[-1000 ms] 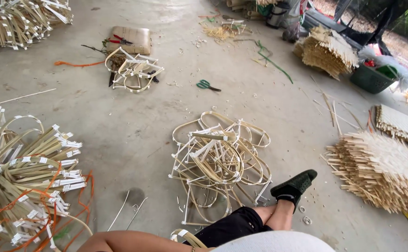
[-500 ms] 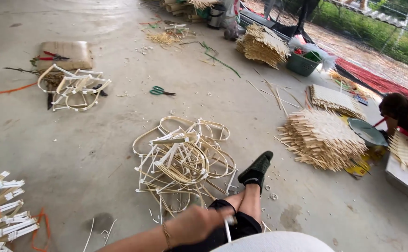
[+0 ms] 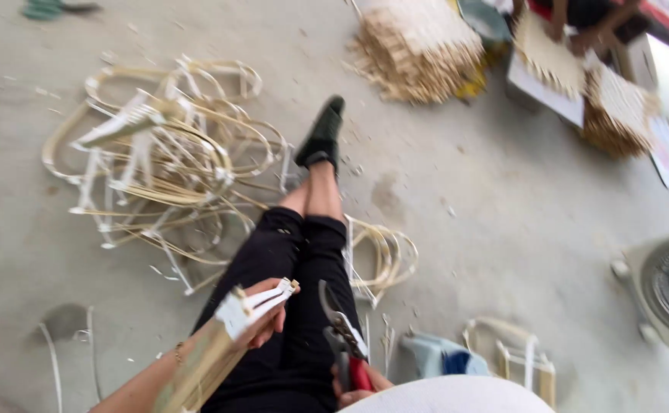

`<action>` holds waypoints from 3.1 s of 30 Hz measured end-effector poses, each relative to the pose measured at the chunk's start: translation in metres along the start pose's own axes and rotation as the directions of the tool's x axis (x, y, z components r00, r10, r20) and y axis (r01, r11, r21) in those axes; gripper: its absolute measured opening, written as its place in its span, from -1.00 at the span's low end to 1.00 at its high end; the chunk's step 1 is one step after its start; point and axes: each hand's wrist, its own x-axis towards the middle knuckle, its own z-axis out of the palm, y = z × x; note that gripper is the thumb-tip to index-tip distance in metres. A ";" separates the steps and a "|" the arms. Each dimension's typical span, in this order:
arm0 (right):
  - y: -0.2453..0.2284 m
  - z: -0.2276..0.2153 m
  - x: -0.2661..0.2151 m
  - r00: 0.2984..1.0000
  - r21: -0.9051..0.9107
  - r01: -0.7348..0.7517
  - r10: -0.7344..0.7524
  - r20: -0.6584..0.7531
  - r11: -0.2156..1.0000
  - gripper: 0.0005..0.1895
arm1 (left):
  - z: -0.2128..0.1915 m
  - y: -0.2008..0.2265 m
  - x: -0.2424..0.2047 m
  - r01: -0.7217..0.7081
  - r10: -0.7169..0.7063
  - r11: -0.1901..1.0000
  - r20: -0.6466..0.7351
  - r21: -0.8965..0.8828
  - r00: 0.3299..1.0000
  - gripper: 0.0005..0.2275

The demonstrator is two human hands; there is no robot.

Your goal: Assembling curved bamboo furniture parts by trimming and securing connectors with snips.

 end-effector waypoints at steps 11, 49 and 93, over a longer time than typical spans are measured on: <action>-0.146 0.112 -0.044 0.993 -0.470 -0.039 -0.017 -0.115 0.882 0.03 | 0.040 0.046 -0.012 0.183 -0.214 0.794 -0.015 0.580 0.977 -0.83; -0.113 0.063 0.094 0.881 0.002 0.350 -0.328 -0.341 0.937 -0.22 | -0.046 0.070 -0.017 -0.018 -0.026 0.908 0.099 0.419 0.995 -0.57; -0.190 0.112 0.002 0.927 -0.474 0.166 0.028 0.374 0.865 -0.60 | 0.076 0.064 -0.058 -0.312 0.099 0.472 0.302 0.824 0.948 -0.88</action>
